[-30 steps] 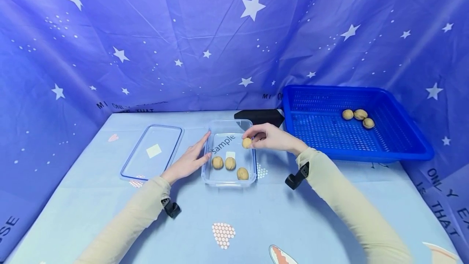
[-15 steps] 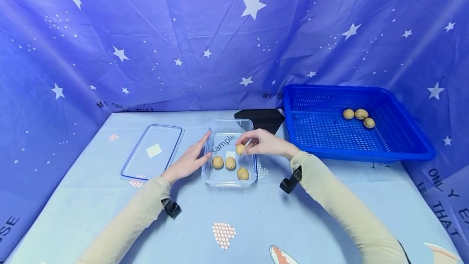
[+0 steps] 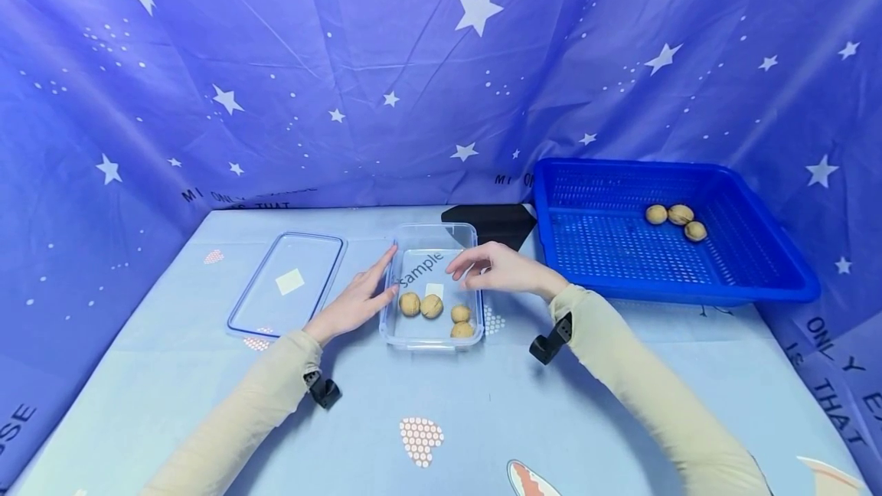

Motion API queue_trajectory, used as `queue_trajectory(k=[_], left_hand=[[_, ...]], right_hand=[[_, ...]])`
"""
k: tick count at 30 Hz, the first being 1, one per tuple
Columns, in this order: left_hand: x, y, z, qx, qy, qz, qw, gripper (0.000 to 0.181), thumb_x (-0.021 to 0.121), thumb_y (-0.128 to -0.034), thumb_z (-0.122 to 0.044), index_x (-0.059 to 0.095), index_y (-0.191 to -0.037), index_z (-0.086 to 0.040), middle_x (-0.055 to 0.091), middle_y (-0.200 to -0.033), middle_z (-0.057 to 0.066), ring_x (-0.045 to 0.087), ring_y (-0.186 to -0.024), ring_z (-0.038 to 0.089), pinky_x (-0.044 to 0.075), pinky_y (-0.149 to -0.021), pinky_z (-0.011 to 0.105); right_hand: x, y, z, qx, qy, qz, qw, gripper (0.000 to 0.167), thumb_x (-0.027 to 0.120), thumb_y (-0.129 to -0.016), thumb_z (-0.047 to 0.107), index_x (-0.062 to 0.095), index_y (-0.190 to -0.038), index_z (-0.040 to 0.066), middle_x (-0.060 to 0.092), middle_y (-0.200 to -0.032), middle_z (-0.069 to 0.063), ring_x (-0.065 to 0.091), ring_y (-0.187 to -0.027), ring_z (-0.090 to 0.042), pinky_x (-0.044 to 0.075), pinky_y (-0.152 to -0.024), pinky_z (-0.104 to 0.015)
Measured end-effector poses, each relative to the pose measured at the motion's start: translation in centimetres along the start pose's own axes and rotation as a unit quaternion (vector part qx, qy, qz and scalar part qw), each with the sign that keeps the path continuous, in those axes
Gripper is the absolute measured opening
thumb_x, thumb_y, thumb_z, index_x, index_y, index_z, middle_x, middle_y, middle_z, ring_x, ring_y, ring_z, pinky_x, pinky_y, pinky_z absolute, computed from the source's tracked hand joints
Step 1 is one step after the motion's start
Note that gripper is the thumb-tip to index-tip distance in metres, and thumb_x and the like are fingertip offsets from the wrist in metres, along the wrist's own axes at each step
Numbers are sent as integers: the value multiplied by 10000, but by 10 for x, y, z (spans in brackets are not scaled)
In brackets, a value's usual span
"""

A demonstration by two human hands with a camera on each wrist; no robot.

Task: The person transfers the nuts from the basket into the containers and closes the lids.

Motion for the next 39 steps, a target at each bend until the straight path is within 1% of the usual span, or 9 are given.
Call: queue_trajectory(k=[4, 6, 9, 14, 18, 24, 28, 33, 39], left_hand=[[-1, 0, 0, 1, 3, -12, 10000, 709, 462, -1010, -398, 62, -1572, -236, 187, -1581, 77, 285, -1367, 415, 183, -1100, 608], [-1, 1, -1, -2, -4, -12, 10000, 710, 457, -1009, -408, 61, -1572, -236, 186, -1582, 72, 289, -1365, 415, 190, -1097, 609], [-2, 1, -1, -24, -10, -11, 10000, 711, 447, -1007, -427, 59, -1572, -238, 183, -1583, 68, 292, -1362, 417, 197, -1094, 612], [-2, 2, 0, -44, -16, -18, 10000, 712, 440, -1007, -437, 55, -1572, -239, 182, -1584, 68, 293, -1362, 416, 200, -1093, 611], [-1, 3, 0, -25, -17, -27, 10000, 710, 446, -1010, -423, 50, -1572, -242, 181, -1583, 68, 297, -1359, 416, 198, -1094, 611], [0, 3, 0, -51, -25, -20, 10000, 711, 437, -1008, -438, 41, -1571, -258, 178, -1584, 66, 292, -1363, 415, 185, -1099, 608], [0, 3, -1, -58, 8, 0, 10000, 711, 450, -1008, -421, 49, -1571, -255, 180, -1583, 67, 301, -1354, 425, 197, -1090, 618], [0, 1, -2, -68, 17, 20, 10000, 710, 449, -1007, -429, 57, -1571, -250, 185, -1583, 64, 319, -1339, 425, 220, -1078, 624], [0, 0, -1, -28, -7, 6, 10000, 709, 445, -1007, -430, 59, -1572, -245, 184, -1583, 61, 320, -1338, 425, 221, -1076, 626]], right_hand=[[-6, 5, 2, 91, -49, -167, 9998, 281, 613, -914, 14, 634, -1192, -20, 640, -1115, -230, 623, -970, -365, 538, -818, -327], [-9, 8, 4, 110, -70, -235, 9996, 274, 605, -919, 9, 635, -1190, -19, 647, -1112, -211, 608, -995, -416, 536, -833, -327], [-13, 13, 7, 84, -21, -299, 9995, 267, 592, -925, -1, 630, -1188, -25, 651, -1113, -197, 591, -1027, -443, 529, -859, -324], [-23, 21, 10, 150, 93, -461, 9988, 265, 583, -936, 1, 618, -1196, -41, 646, -1125, -200, 596, -1047, -396, 516, -877, -312], [-29, 27, 12, 286, 60, -635, 9976, 270, 597, -935, 24, 621, -1197, -40, 660, -1114, -150, 618, -1025, -338, 525, -852, -319], [-38, 35, 10, 423, 18, -830, 9957, 248, 606, -946, 61, 636, -1187, 11, 672, -1098, -112, 638, -987, -308, 545, -809, -320], [-44, 43, 11, 578, 89, -911, 9941, 253, 605, -958, 94, 630, -1199, 25, 674, -1096, -103, 651, -968, -212, 545, -812, -322], [-54, 54, 9, 772, 108, -1046, 9915, 272, 602, -964, 109, 615, -1216, 8, 670, -1124, -135, 650, -997, -180, 536, -836, -288], [-67, 65, 5, 969, 166, -1257, 9872, 288, 590, -974, 135, 605, -1221, -13, 660, -1120, -158, 654, -947, -169, 546, -809, -291]])
Point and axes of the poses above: each hand's wrist, its own y-axis away from the middle knuckle, its own x-axis out of the palm, z = x × y, the point moved 2 cm from there along -y, towards the middle knuckle
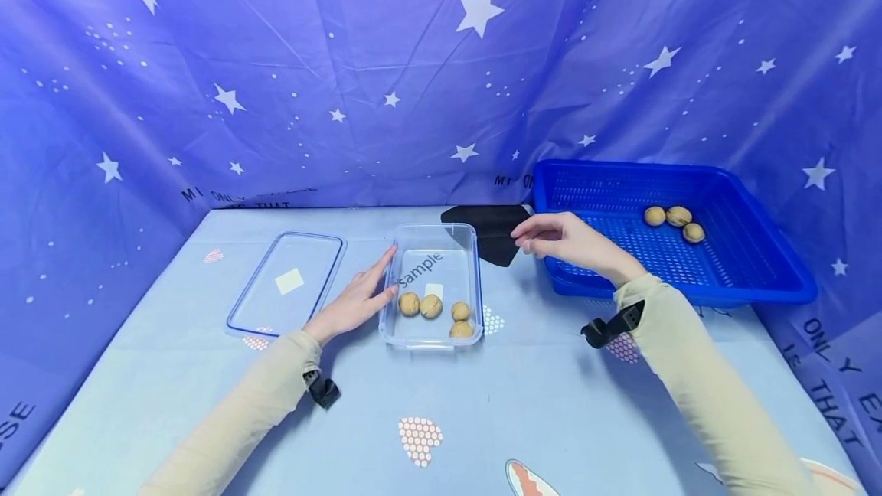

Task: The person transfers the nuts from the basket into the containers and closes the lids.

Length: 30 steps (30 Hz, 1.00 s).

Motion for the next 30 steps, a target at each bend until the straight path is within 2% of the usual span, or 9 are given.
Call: queue_trajectory(k=[10, 16, 19, 24, 30], left_hand=[[0, 0, -1, 7, 106, 27, 9999, 706, 449, -1013, -406, 50, -1572, -245, 179, -1584, 72, 272, -1371, 418, 162, -1103, 614], [0, 1, -2, -7, 106, 70, 9999, 704, 440, -1017, -402, 26, -1569, -261, 159, -1587, 67, 212, -1410, 374, 97, -1127, 583], [-1, 2, -2, -5, 113, 88, 9999, 703, 444, -1020, -385, 21, -1568, -264, 152, -1588, 65, 193, -1419, 357, 78, -1131, 575], [-2, 2, -4, 51, 120, 96, 9999, 698, 441, -1022, -383, 29, -1569, -249, 147, -1587, 63, 184, -1427, 320, 73, -1134, 566], [-1, 2, -3, 65, 138, 13, 9999, 696, 448, -1018, -391, 59, -1572, -227, 166, -1584, 68, 211, -1414, 356, 108, -1120, 597]], right_hand=[[-26, 12, -6, 255, -33, -182, 9995, 324, 546, -1002, 170, 574, -1258, -26, 658, -1152, -154, 651, -961, -247, 547, -800, -359], [-42, 18, -6, 200, -10, -279, 9994, 341, 545, -1001, 142, 548, -1269, -69, 657, -1163, -164, 652, -988, -215, 548, -785, -292], [-51, 21, -5, 278, 117, -300, 9991, 356, 545, -1000, 140, 531, -1274, -88, 670, -1144, -131, 652, -973, -171, 548, -770, -271], [-63, 27, -3, 653, 416, -444, 9960, 362, 554, -1000, 175, 544, -1289, -42, 671, -1133, -77, 644, -949, -116, 541, -770, -261], [-76, 32, -7, 865, 770, -633, 9913, 348, 552, -1000, 189, 557, -1287, -8, 653, -1154, -126, 641, -925, -108, 538, -755, -256]])
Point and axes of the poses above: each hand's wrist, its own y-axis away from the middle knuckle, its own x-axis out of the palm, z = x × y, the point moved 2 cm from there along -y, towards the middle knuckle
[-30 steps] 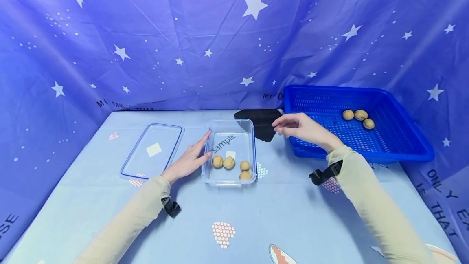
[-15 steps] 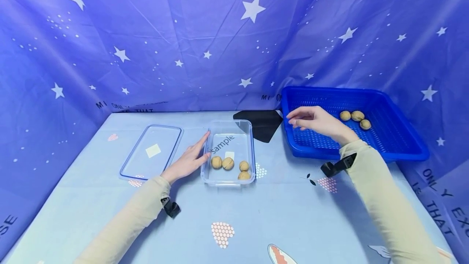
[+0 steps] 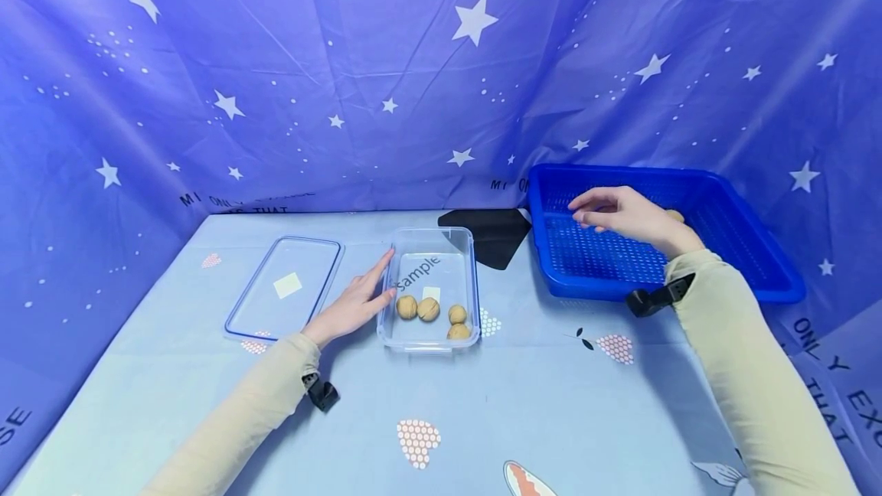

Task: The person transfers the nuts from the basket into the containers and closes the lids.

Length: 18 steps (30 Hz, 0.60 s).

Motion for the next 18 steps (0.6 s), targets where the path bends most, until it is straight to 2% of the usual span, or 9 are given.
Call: queue_trajectory(k=[6, 11, 18], left_hand=[[1, -1, 1, -31, -43, -59, 10000, 706, 461, -1012, -393, 60, -1572, -238, 184, -1582, 72, 274, -1367, 428, 180, -1086, 637], [1, -1, 1, -34, -49, -98, 9999, 713, 475, -1007, -382, 65, -1572, -237, 190, -1582, 78, 303, -1344, 438, 212, -1065, 653], [2, -1, 3, 5, -90, -127, 9999, 713, 467, -1007, -398, 66, -1572, -231, 194, -1582, 75, 319, -1335, 437, 228, -1060, 650]], right_hand=[[-11, -1, -15, 136, 19, -110, 9998, 371, 529, -1012, 192, 530, -1307, -32, 648, -1167, -132, 637, -910, -82, 541, -750, -258], [-19, -2, -27, 286, -33, -233, 9993, 405, 515, -1018, 234, 513, -1308, -49, 629, -1193, -177, 641, -890, -79, 547, -715, -278], [-29, -7, -39, 541, -105, -248, 9982, 455, 512, -1015, 305, 497, -1315, -37, 633, -1193, -155, 637, -888, -108, 543, -704, -280]])
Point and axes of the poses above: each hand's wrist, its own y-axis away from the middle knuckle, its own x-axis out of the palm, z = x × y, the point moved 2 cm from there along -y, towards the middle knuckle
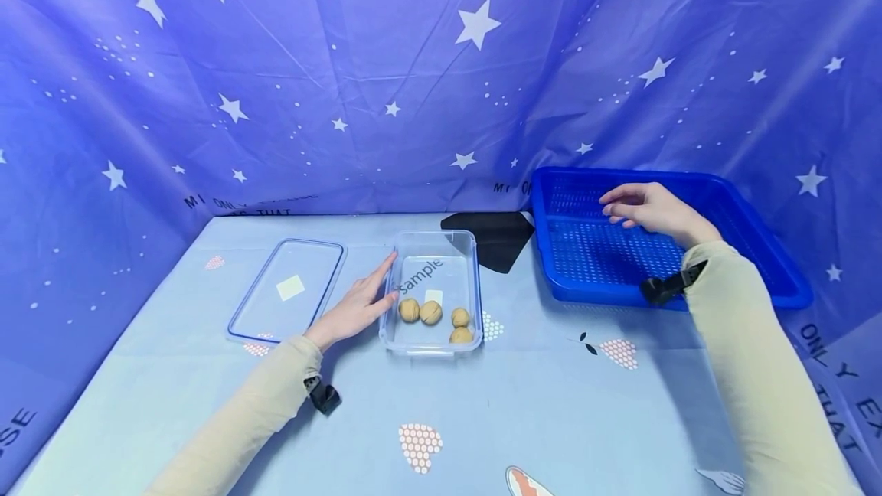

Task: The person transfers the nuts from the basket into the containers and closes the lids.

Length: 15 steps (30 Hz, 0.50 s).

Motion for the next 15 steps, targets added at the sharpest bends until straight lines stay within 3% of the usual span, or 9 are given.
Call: queue_trajectory(k=[6, 15], left_hand=[[0, 1, 0, -36, -17, 64, 10000, 711, 464, -1010, -389, 55, -1571, -236, 190, -1581, 79, 328, -1330, 432, 236, -1064, 637], [-2, 0, -2, -80, -13, 64, 9999, 709, 461, -1010, -389, 54, -1571, -239, 175, -1586, 58, 319, -1339, 418, 225, -1075, 626]], right_hand=[[-8, -9, -9, -74, 137, -27, 9999, 470, 489, -1024, 296, 484, -1316, -73, 633, -1171, -167, 633, -881, -60, 549, -730, -258], [-24, -20, -33, 82, -152, -174, 9997, 490, 477, -1029, 272, 447, -1315, -124, 626, -992, 121, 612, -850, 20, 544, -728, -218]])
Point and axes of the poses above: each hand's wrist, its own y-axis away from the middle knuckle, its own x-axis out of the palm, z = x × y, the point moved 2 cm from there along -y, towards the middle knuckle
